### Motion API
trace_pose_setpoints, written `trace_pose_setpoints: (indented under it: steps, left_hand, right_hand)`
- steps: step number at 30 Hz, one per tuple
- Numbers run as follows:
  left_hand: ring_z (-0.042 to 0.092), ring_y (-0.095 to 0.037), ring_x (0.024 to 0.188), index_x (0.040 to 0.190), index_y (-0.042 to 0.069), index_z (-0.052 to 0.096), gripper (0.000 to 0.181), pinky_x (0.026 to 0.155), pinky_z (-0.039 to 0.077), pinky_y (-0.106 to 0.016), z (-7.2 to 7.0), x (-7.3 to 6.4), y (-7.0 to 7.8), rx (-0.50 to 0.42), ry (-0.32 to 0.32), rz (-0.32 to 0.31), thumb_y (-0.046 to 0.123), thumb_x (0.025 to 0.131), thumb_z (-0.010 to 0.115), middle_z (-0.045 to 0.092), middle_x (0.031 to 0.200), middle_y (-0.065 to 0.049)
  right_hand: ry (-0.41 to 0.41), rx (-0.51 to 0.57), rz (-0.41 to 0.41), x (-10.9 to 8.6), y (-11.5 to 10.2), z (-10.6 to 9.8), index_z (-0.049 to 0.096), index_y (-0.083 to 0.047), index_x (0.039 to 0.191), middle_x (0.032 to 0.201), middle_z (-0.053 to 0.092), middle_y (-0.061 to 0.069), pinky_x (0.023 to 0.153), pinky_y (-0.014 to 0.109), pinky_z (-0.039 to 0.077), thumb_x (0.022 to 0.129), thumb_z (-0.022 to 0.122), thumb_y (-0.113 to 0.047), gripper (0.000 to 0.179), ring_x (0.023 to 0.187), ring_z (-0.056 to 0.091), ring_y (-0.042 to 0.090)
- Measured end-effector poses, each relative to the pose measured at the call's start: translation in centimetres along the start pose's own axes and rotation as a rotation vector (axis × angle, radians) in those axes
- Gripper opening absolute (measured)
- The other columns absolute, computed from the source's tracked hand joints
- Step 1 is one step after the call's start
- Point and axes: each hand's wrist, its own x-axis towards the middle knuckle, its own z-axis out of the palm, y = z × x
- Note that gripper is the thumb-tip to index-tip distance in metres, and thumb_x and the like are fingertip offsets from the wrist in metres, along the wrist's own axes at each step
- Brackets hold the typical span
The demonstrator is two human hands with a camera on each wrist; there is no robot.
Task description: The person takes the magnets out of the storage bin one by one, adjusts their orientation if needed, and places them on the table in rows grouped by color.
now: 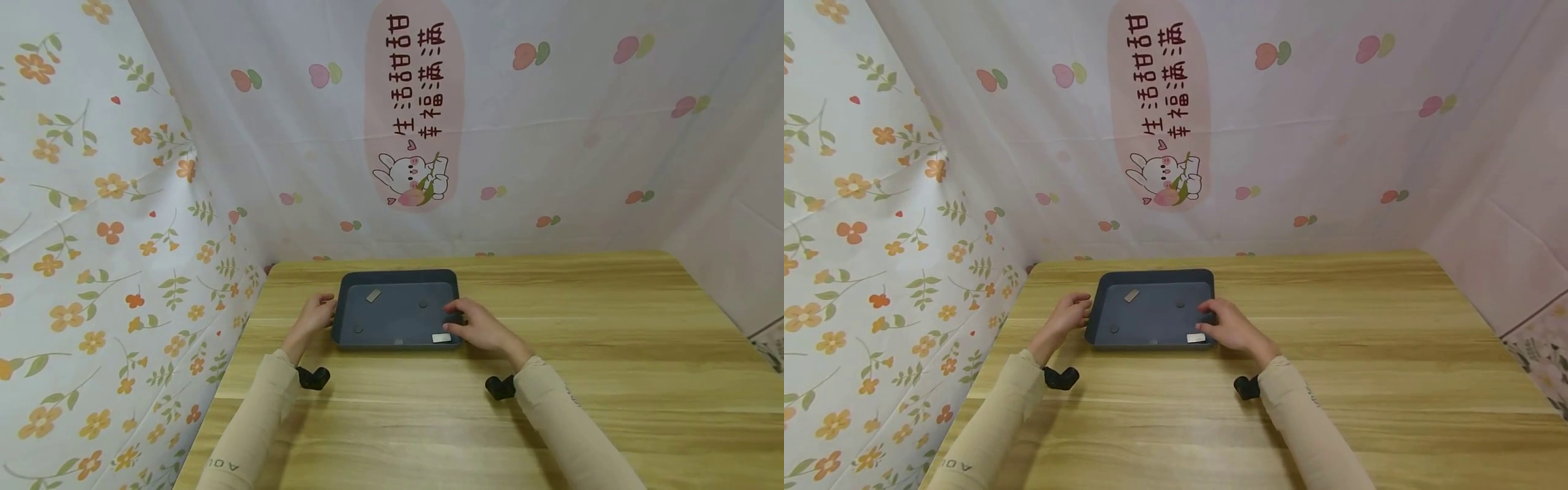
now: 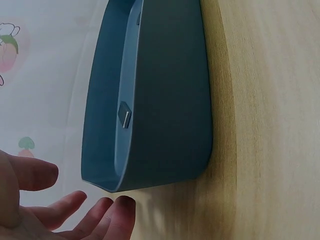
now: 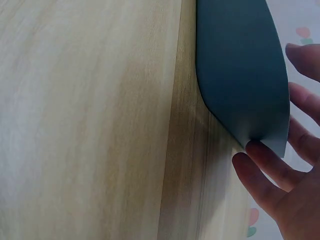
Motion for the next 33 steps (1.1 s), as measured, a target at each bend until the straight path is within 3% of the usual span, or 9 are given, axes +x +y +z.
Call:
trace_pose_setpoints:
  steps: [11,16,26,33]
  left_hand:
    - [0.05,-0.04,0.126,0.143,-0.01,0.034,0.046,0.105,0.042,-0.047,-0.1,1.0,-0.9,-0.152,-0.049,-0.101,0.012,0.103,0.034,0.044,0.141,-0.031]
    - [0.053,-0.036,0.12,0.142,-0.009,0.038,0.045,0.106,0.041,-0.046,-0.1,1.3,-1.2,-0.184,-0.073,-0.136,0.012,0.102,0.033,0.046,0.139,-0.029]
    - [0.054,-0.023,0.106,0.142,-0.005,0.041,0.044,0.097,0.044,-0.038,-0.7,1.9,-1.4,-0.204,-0.113,-0.174,0.014,0.103,0.033,0.05,0.136,-0.023]
    - [0.057,-0.015,0.094,0.142,-0.003,0.042,0.043,0.077,0.046,-0.027,-1.1,1.9,-1.6,-0.204,-0.15,-0.169,0.007,0.101,0.038,0.056,0.128,-0.018]
  right_hand:
    - [-0.018,-0.121,-0.045,0.1,-0.7,0.6,0.062,0.003,0.117,0.115,0.062,0.017,0.098,0.054,0.04,0.09,0.067,-0.017,0.034,0.112,0.053,0.037]
    - [-0.042,-0.168,-0.032,0.3,-0.7,0.7,0.063,-0.001,0.115,0.113,0.06,0.013,0.097,0.052,0.039,0.089,0.068,-0.018,0.032,0.109,0.051,0.035]
    - [-0.086,-0.191,0.02,0.9,-1.0,0.7,0.066,-0.005,0.111,0.112,0.058,0.012,0.094,0.05,0.038,0.087,0.07,-0.017,0.027,0.106,0.048,0.034]
    - [-0.13,-0.218,0.073,1.4,-1.4,0.6,0.067,-0.007,0.108,0.113,0.057,0.014,0.095,0.05,0.038,0.084,0.073,-0.016,0.027,0.107,0.047,0.035]
